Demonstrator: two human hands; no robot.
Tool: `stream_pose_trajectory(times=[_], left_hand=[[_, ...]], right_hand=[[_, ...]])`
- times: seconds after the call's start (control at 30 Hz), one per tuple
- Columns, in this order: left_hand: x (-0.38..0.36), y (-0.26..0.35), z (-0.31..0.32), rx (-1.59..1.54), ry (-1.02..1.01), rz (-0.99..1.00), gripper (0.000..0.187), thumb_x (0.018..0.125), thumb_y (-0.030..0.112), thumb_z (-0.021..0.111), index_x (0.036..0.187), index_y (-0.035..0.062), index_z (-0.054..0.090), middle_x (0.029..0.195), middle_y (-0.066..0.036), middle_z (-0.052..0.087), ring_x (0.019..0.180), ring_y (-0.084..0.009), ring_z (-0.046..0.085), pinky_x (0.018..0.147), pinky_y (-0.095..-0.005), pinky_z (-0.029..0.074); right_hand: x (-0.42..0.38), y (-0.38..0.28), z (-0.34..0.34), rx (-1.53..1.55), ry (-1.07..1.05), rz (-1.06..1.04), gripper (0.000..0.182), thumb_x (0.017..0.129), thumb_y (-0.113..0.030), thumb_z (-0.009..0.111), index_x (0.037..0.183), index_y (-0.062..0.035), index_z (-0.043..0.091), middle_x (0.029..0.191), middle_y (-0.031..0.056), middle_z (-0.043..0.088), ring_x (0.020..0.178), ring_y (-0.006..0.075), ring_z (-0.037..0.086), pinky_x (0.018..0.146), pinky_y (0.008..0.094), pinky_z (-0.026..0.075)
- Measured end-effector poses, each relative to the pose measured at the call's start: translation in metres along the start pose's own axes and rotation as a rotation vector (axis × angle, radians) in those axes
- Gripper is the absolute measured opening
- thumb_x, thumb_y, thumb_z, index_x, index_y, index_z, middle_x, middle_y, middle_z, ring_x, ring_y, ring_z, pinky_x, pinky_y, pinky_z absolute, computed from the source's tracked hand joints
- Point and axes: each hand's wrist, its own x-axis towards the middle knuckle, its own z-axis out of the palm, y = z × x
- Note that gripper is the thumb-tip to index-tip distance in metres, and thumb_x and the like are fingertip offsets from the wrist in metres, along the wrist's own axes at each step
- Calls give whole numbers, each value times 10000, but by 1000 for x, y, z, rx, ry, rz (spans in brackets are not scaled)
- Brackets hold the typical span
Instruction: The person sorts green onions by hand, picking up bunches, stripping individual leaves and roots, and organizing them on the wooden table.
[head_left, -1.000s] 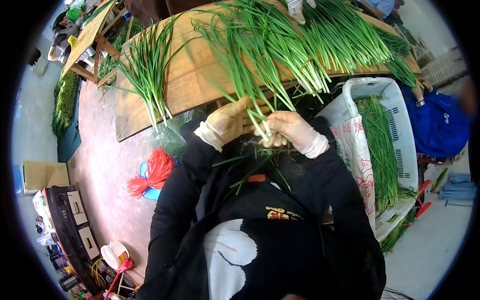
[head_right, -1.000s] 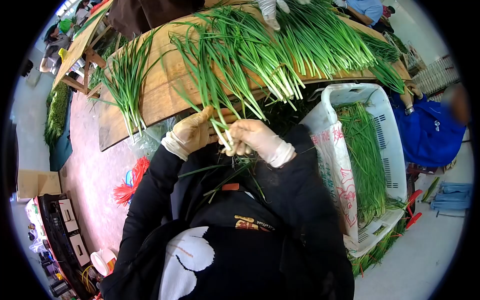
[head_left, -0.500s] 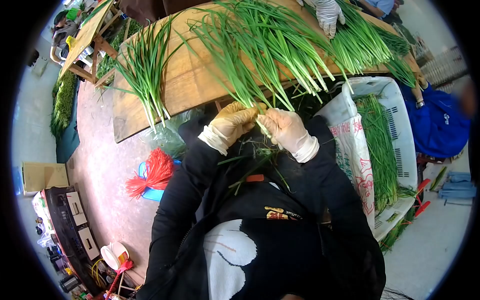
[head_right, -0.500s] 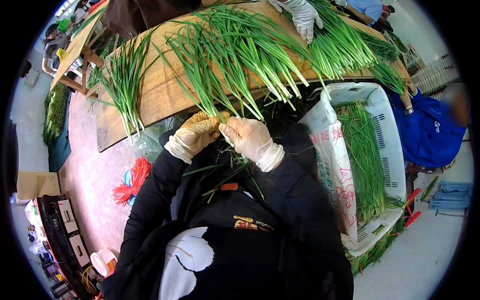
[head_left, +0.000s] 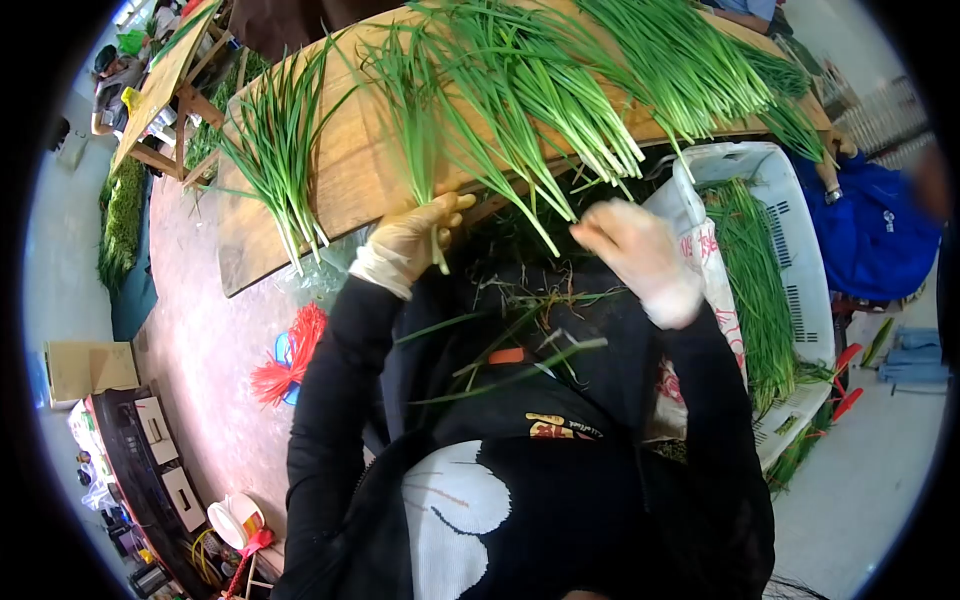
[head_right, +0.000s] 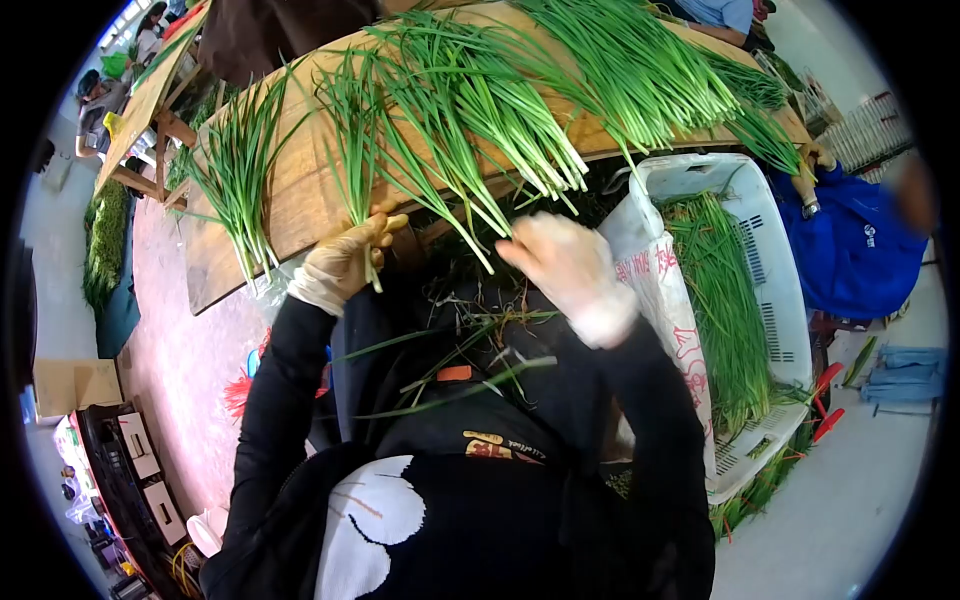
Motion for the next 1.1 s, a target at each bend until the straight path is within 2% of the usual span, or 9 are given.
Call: stream_pose_trajectory(times=[0.07,0.27,0.4,0.53,0.6,0.67,0.73,0.97,1.1], left_hand=[[5,-15,19,-10,66,-17,381,805,204,583,1109,10,460,1048,-104,554,685,-68,494,544,-154,413],[32,-53,41,17,277,-93,270,773,233,622,984,70,580,885,-7,609,646,-69,489,527,-199,359],[29,-45,37,59,101,123,235,784,182,591,957,24,588,842,-16,606,656,-92,510,557,-209,380],[8,-31,29,-271,98,253,328,799,152,554,1059,-38,493,977,-106,563,709,-149,524,723,-298,457],[11,-33,12,-328,55,234,349,816,205,556,1072,-19,475,1007,-96,556,678,-129,536,632,-260,484],[10,-32,7,-484,-79,63,356,810,215,573,1085,16,463,1031,-97,554,656,-92,530,490,-167,441],[13,-32,20,-386,24,-28,372,828,236,554,1127,40,450,955,-39,564,537,-47,439,420,-130,375],[13,-30,19,-390,12,-34,374,844,135,497,1179,-8,412,1017,-74,562,597,-70,492,480,-159,429],[1,-24,1,-97,11,104,344,855,189,502,1149,14,465,985,-59,594,657,-62,522,540,-180,426]], right_hand=[[34,-7,22,-179,131,-13,292,753,-376,573,720,-88,537,652,48,547,589,198,560,500,296,458],[76,-9,68,-247,-144,180,234,744,-309,575,730,-75,570,737,101,595,692,257,584,589,360,459],[72,3,46,187,-67,82,309,821,-326,464,744,-46,572,752,121,601,742,294,559,658,382,434],[69,13,34,608,-255,259,308,872,-272,440,748,-19,564,584,62,582,533,150,529,570,275,428],[64,4,30,860,-324,323,303,884,-268,429,782,-19,566,594,52,583,502,108,510,550,251,422],[56,-3,39,824,-298,93,279,878,-261,430,832,-28,577,645,75,604,585,156,571,584,266,446],[50,-17,45,345,-77,-309,262,858,-274,455,822,-52,589,670,90,597,627,209,580,596,293,456],[24,-23,-3,111,498,-512,97,793,-104,535,818,-21,577,655,62,580,492,173,523,433,296,410],[-39,-10,-68,881,305,98,234,863,-178,469,834,33,565,743,108,621,542,107,586,471,175,452]])
